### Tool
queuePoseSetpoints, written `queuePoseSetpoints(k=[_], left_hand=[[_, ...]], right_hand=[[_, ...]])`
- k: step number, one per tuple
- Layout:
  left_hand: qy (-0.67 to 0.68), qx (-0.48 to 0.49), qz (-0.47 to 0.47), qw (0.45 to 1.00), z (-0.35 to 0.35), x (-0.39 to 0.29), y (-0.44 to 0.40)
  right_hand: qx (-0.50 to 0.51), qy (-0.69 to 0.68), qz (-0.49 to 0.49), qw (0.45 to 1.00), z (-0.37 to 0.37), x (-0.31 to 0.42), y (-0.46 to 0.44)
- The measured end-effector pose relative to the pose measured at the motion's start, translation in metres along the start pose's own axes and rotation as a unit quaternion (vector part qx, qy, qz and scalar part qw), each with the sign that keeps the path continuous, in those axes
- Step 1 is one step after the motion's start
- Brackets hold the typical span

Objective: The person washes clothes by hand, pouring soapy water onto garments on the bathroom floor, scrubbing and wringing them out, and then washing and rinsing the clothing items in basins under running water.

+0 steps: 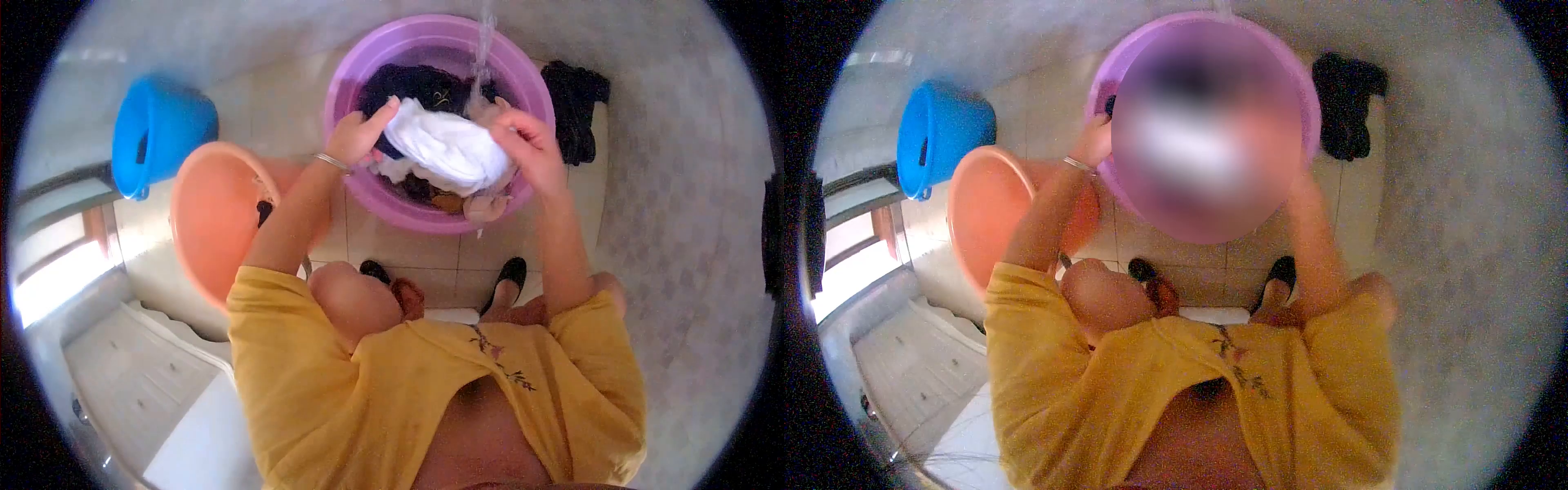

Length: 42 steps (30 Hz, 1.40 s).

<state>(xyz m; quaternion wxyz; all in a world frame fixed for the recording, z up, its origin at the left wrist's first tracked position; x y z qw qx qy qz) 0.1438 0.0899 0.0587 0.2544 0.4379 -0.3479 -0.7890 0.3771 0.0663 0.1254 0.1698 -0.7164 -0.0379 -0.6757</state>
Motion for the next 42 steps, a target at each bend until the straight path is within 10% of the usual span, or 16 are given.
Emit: queuePoseSetpoints(k=[2,5,9,13,15,17,19,21,25,31,33,38,39,40,42], left_hand=[[-0.053,0.015,-0.005,0.998,0.016,-0.006,0.008],[-0.050,0.018,-0.065,0.997,0.061,-0.001,0.029],[0.044,-0.070,-0.084,0.993,0.139,0.027,0.071],[0.082,-0.241,-0.072,0.964,0.215,0.121,0.076],[-0.162,-0.429,-0.082,0.885,0.231,0.187,0.046],[-0.246,-0.262,0.084,0.929,0.212,0.254,-0.011],[-0.378,-0.286,-0.003,0.880,0.175,0.256,-0.013],[-0.449,-0.246,0.126,0.850,0.149,0.290,-0.028],[-0.551,-0.206,0.079,0.804,0.119,0.326,-0.062],[-0.461,-0.241,0.018,0.854,0.116,0.339,-0.072],[0.148,-0.277,0.114,0.943,0.139,0.413,-0.111],[0.017,-0.007,0.051,0.999,0.130,0.336,-0.077],[0.456,-0.039,0.061,0.887,0.142,0.353,-0.093],[0.052,-0.116,0.010,0.992,0.167,0.321,-0.068],[0.138,-0.118,0.082,0.980,0.201,0.334,-0.056]], right_hand=[[0.026,0.078,0.029,0.996,0.002,0.021,-0.008],[-0.065,-0.169,0.196,0.964,0.011,0.072,-0.015],[-0.091,0.149,0.034,0.984,0.032,0.056,-0.020],[-0.355,0.009,0.204,0.912,0.060,0.132,0.006],[-0.277,-0.025,0.220,0.935,0.080,0.122,-0.003],[-0.134,0.030,0.148,0.979,0.084,0.093,-0.021],[-0.029,0.214,0.103,0.971,0.018,0.071,-0.027],[0.074,0.347,0.023,0.935,-0.031,0.028,-0.021],[0.276,0.533,0.100,0.794,-0.082,-0.056,0.006],[0.328,0.588,0.010,0.739,-0.101,-0.109,0.018],[0.339,0.594,0.013,0.729,-0.101,-0.125,0.024],[0.380,0.593,-0.002,0.710,-0.106,-0.136,0.024],[0.393,0.592,-0.012,0.703,-0.108,-0.139,0.024],[0.388,0.584,0.006,0.713,-0.108,-0.137,0.024],[0.374,0.573,0.046,0.728,-0.107,-0.137,0.028]])
Point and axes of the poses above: each hand's wrist, its own y-axis away from the middle knuckle, its own z-axis out of the back of the hand, x = y × z, the point moved 7 cm from there along -y, towards the middle knuckle, and after that the axes turned 14 degrees about z, right-handed, at the moved point
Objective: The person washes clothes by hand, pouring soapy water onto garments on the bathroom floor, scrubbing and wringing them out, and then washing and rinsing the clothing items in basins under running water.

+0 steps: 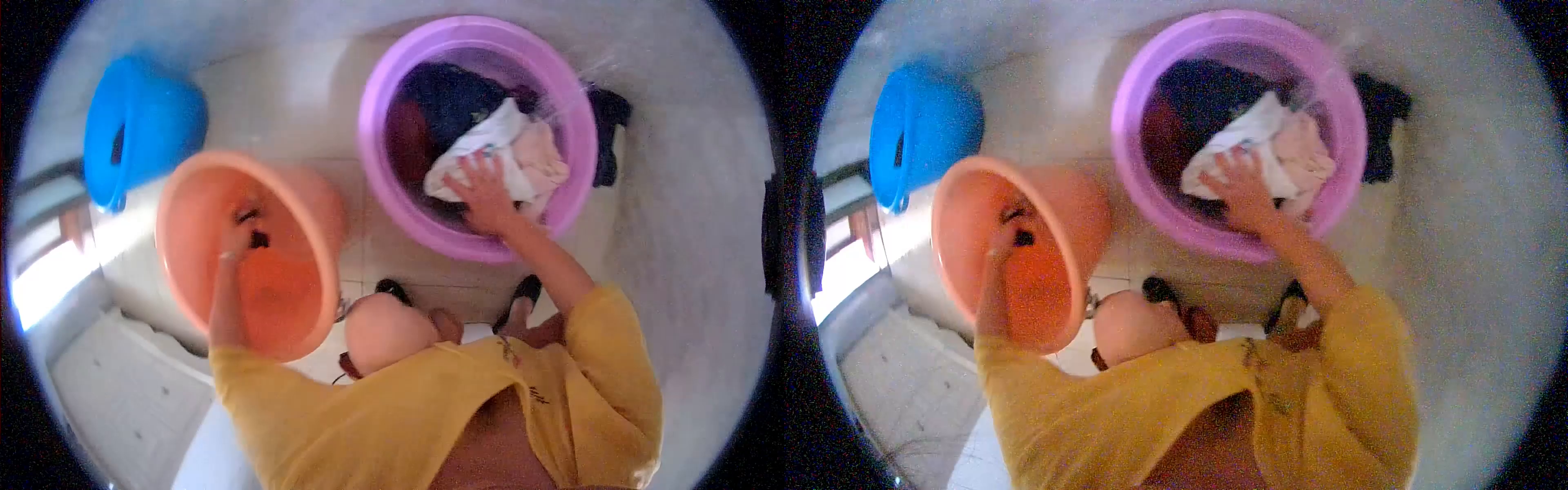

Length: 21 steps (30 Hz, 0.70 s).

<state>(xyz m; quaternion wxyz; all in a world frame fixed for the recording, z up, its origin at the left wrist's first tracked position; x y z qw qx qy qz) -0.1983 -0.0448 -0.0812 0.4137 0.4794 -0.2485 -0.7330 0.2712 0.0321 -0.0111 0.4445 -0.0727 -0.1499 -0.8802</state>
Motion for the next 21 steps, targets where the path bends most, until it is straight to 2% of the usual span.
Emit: queuePoseSetpoints(k=[1,3,4,6,9,11,12,13,14,15,17,18,19,21], left_hand=[[-0.035,-0.065,-0.102,0.992,0.012,-0.051,0.049],[0.034,-0.071,-0.154,0.985,0.008,-0.143,0.149],[0.026,-0.068,-0.163,0.984,0.006,-0.167,0.171],[0.057,-0.025,-0.306,0.950,-0.007,-0.211,0.211],[0.006,-0.016,-0.367,0.930,-0.060,-0.264,0.248],[-0.053,0.042,-0.246,0.967,-0.127,-0.297,0.270],[-0.035,0.129,-0.299,0.945,-0.160,-0.306,0.266],[-0.081,0.189,-0.345,0.916,-0.197,-0.306,0.256],[-0.100,0.186,-0.411,0.887,-0.229,-0.304,0.240],[-0.205,0.144,-0.541,0.803,-0.261,-0.307,0.241],[-0.480,0.126,-0.445,0.746,-0.319,-0.286,0.222],[-0.554,0.079,-0.437,0.704,-0.330,-0.290,0.234],[-0.621,0.031,-0.423,0.659,-0.339,-0.292,0.244],[-0.612,0.012,-0.422,0.668,-0.357,-0.298,0.230]], right_hand=[[-0.023,0.004,0.014,1.000,-0.001,0.000,0.002],[-0.048,0.008,0.022,0.999,-0.011,-0.008,0.005],[-0.065,0.010,0.042,0.997,-0.011,-0.008,0.006],[-0.081,-0.012,0.043,0.996,-0.012,-0.009,0.009],[-0.113,-0.010,0.050,0.992,-0.006,-0.012,0.009],[-0.070,-0.094,0.068,0.991,-0.006,-0.014,0.008],[-0.103,-0.075,0.083,0.988,0.003,-0.015,0.011],[-0.113,-0.073,0.081,0.988,0.006,-0.024,0.018],[-0.108,-0.194,0.025,0.975,0.019,-0.044,0.028],[-0.102,-0.311,-0.028,0.944,0.033,-0.064,0.041],[-0.154,-0.256,-0.055,0.953,0.093,-0.097,0.070],[-0.175,-0.217,-0.105,0.955,0.115,-0.124,0.084],[-0.195,-0.178,-0.154,0.952,0.137,-0.147,0.096],[-0.334,-0.216,-0.204,0.894,0.206,-0.166,0.116]])
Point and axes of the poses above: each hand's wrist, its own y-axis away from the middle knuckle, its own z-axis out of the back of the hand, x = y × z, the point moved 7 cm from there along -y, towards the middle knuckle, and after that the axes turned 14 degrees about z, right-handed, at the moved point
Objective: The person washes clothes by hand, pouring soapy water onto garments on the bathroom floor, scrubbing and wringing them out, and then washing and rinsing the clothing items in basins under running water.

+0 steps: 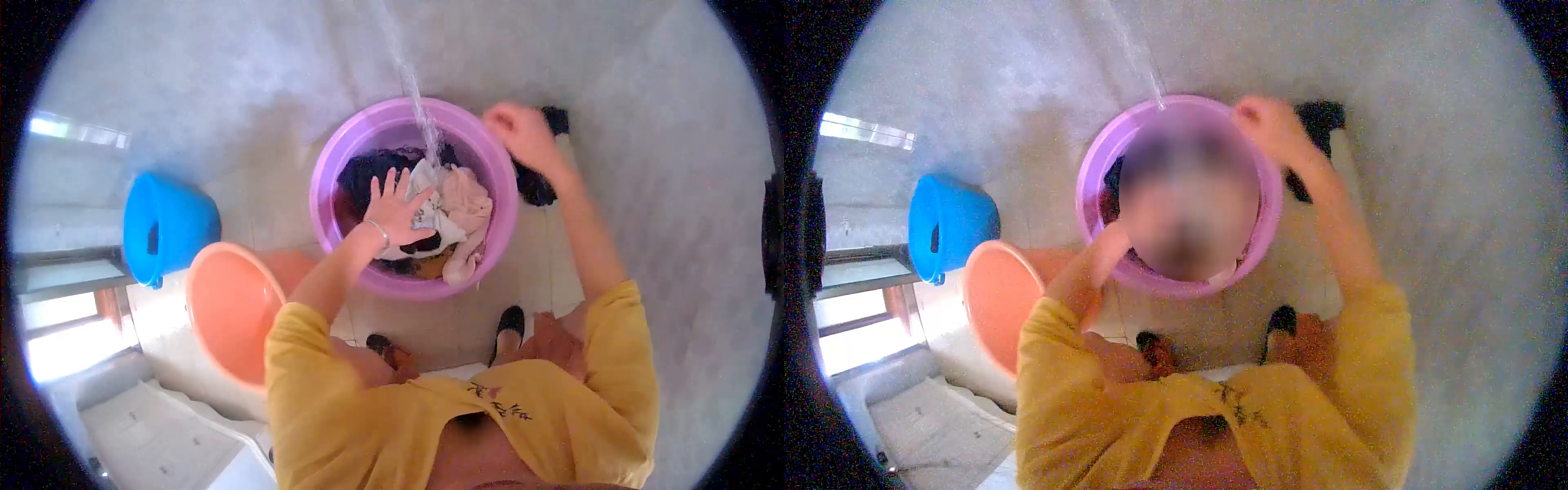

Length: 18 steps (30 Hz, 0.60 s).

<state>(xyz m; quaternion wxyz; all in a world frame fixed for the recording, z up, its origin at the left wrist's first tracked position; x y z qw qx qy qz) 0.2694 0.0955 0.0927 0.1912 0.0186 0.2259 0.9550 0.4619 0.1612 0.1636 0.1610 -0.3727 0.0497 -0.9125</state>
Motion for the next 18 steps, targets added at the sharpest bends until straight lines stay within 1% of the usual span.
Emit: queuePoseSetpoints(k=[2,3,4,5,6,8,9,10,11,12,13,14,15,16,17,18], left_hand=[[0.005,-0.002,0.014,1.000,-0.034,0.001,-0.023],[0.022,-0.032,0.016,0.999,-0.056,0.002,-0.036],[0.038,-0.060,0.018,0.997,-0.075,0.005,-0.045],[0.052,-0.250,-0.026,0.966,-0.060,0.000,-0.034],[0.060,-0.245,-0.022,0.967,-0.067,0.006,-0.040],[0.063,-0.265,-0.007,0.962,-0.051,0.040,-0.053],[0.112,-0.294,0.017,0.949,-0.043,0.059,-0.054],[0.157,-0.324,0.042,0.932,-0.037,0.077,-0.057],[0.170,-0.303,0.063,0.936,-0.039,0.089,-0.065],[0.168,-0.304,0.066,0.935,-0.044,0.093,-0.070],[0.129,-0.300,0.083,0.942,-0.050,0.092,-0.078],[0.089,-0.297,0.100,0.945,-0.057,0.091,-0.088],[0.078,-0.236,0.138,0.959,-0.075,0.088,-0.095],[0.089,-0.187,0.154,0.966,-0.092,0.078,-0.097],[0.144,-0.190,0.147,0.960,-0.104,0.067,-0.092],[0.199,-0.194,0.140,0.950,-0.114,0.058,-0.085]], right_hand=[[-0.101,-0.004,0.075,0.992,0.039,0.019,-0.024],[-0.098,-0.003,0.075,0.992,0.044,0.026,-0.032],[-0.100,-0.075,0.063,0.990,0.043,0.031,-0.040],[-0.100,-0.144,0.052,0.983,0.039,0.031,-0.044],[-0.090,-0.144,0.048,0.984,0.032,0.023,-0.043],[0.015,-0.112,0.052,0.992,-0.014,0.003,-0.037],[0.043,-0.164,0.029,0.985,-0.038,-0.014,-0.028],[0.030,-0.152,-0.002,0.988,-0.065,-0.047,-0.017],[0.067,-0.135,-0.065,0.986,-0.091,-0.071,-0.006],[0.062,-0.084,-0.082,0.991,-0.119,-0.101,0.002],[0.003,-0.209,-0.134,0.969,-0.139,-0.111,0.013],[-0.073,-0.189,-0.156,0.967,-0.153,-0.122,0.018],[-0.147,-0.168,-0.181,0.958,-0.166,-0.130,0.027],[-0.145,-0.090,-0.159,0.972,-0.182,-0.122,0.028],[-0.138,-0.012,-0.138,0.981,-0.194,-0.110,0.034],[-0.104,0.044,-0.120,0.986,-0.200,-0.093,0.043]])
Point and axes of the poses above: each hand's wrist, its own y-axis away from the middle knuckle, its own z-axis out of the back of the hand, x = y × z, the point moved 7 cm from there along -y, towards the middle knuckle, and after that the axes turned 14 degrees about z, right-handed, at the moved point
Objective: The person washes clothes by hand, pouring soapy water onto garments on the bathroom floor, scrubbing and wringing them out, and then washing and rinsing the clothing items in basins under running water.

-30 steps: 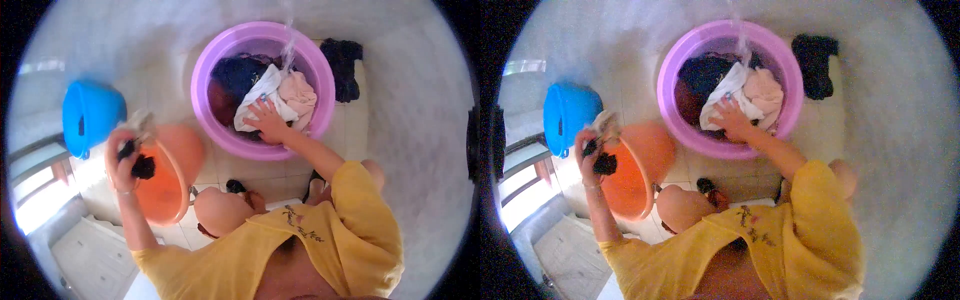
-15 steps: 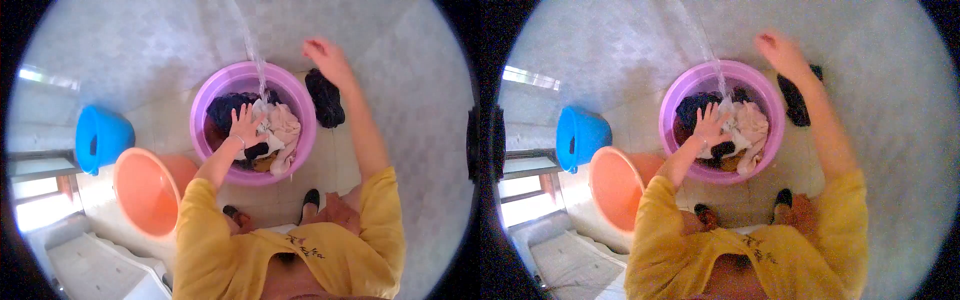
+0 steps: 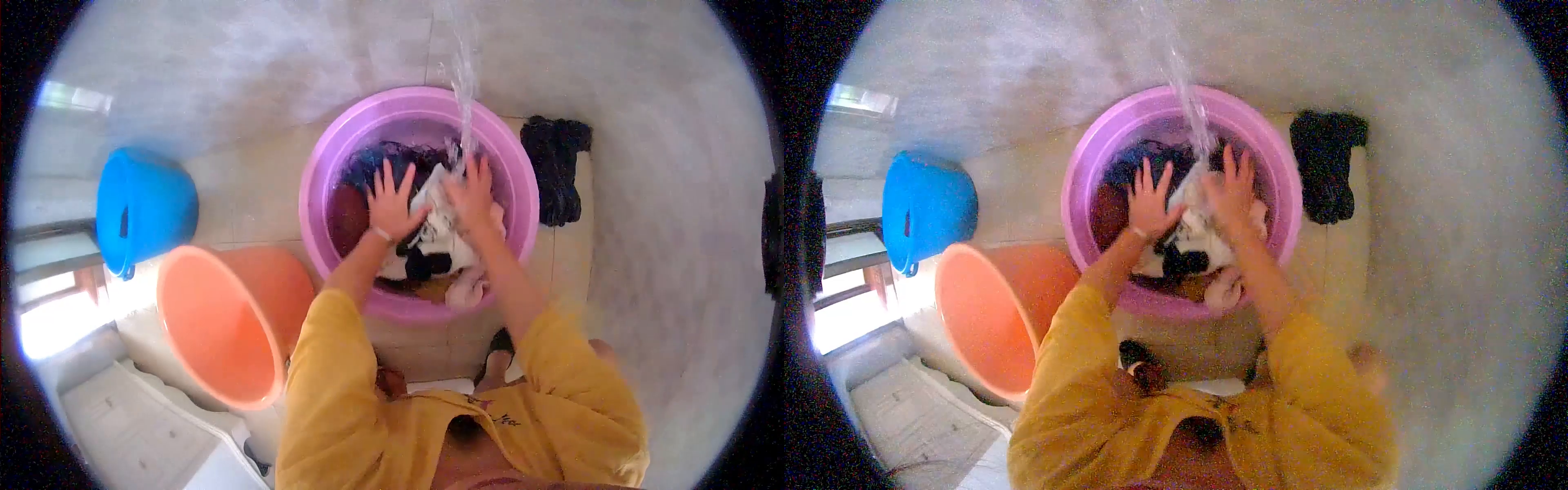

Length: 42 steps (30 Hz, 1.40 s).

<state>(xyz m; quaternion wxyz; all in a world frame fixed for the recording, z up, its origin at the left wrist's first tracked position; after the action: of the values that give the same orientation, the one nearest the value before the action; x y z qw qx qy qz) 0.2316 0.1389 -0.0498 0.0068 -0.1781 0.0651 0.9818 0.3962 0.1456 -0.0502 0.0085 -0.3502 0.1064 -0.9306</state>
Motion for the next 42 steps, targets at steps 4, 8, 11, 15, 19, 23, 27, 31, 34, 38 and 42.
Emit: queuePoseSetpoints(k=[4,8,11,15,19,23,27,31,34,38,42], left_hand=[[0.158,-0.039,-0.035,0.986,-0.022,0.002,0.025],[0.199,-0.055,-0.025,0.978,-0.063,0.025,0.005],[0.179,-0.093,-0.023,0.979,-0.105,0.052,-0.003],[0.116,-0.050,-0.052,0.991,-0.104,0.047,-0.026],[-0.024,0.245,0.053,0.968,-0.122,0.056,-0.055],[0.017,0.036,0.085,0.996,-0.028,0.027,-0.061],[-0.025,0.030,0.055,0.998,-0.050,0.019,-0.083],[0.186,0.090,0.261,0.943,-0.003,0.029,-0.033],[0.337,0.027,0.168,0.926,0.024,0.033,0.005],[0.308,0.029,0.229,0.923,0.090,0.020,0.049],[0.007,-0.158,0.120,0.980,0.064,0.012,0.035]], right_hand=[[0.102,0.137,0.083,0.982,0.004,0.027,0.028],[0.104,0.041,0.067,0.991,-0.017,0.014,0.009],[0.314,0.245,0.051,0.916,-0.019,0.040,-0.017],[0.290,0.181,0.058,0.938,-0.038,0.003,-0.022],[0.290,0.139,0.052,0.945,-0.049,-0.021,-0.034],[0.267,0.071,0.022,0.961,-0.066,-0.053,-0.051],[0.278,-0.039,-0.065,0.958,-0.099,-0.098,-0.061],[0.203,-0.062,0.003,0.977,-0.043,-0.010,-0.048],[0.150,-0.125,0.093,0.976,-0.009,0.034,-0.031],[0.100,-0.135,0.324,0.931,0.030,0.088,0.037],[0.170,-0.061,0.411,0.894,0.045,0.108,0.106]])
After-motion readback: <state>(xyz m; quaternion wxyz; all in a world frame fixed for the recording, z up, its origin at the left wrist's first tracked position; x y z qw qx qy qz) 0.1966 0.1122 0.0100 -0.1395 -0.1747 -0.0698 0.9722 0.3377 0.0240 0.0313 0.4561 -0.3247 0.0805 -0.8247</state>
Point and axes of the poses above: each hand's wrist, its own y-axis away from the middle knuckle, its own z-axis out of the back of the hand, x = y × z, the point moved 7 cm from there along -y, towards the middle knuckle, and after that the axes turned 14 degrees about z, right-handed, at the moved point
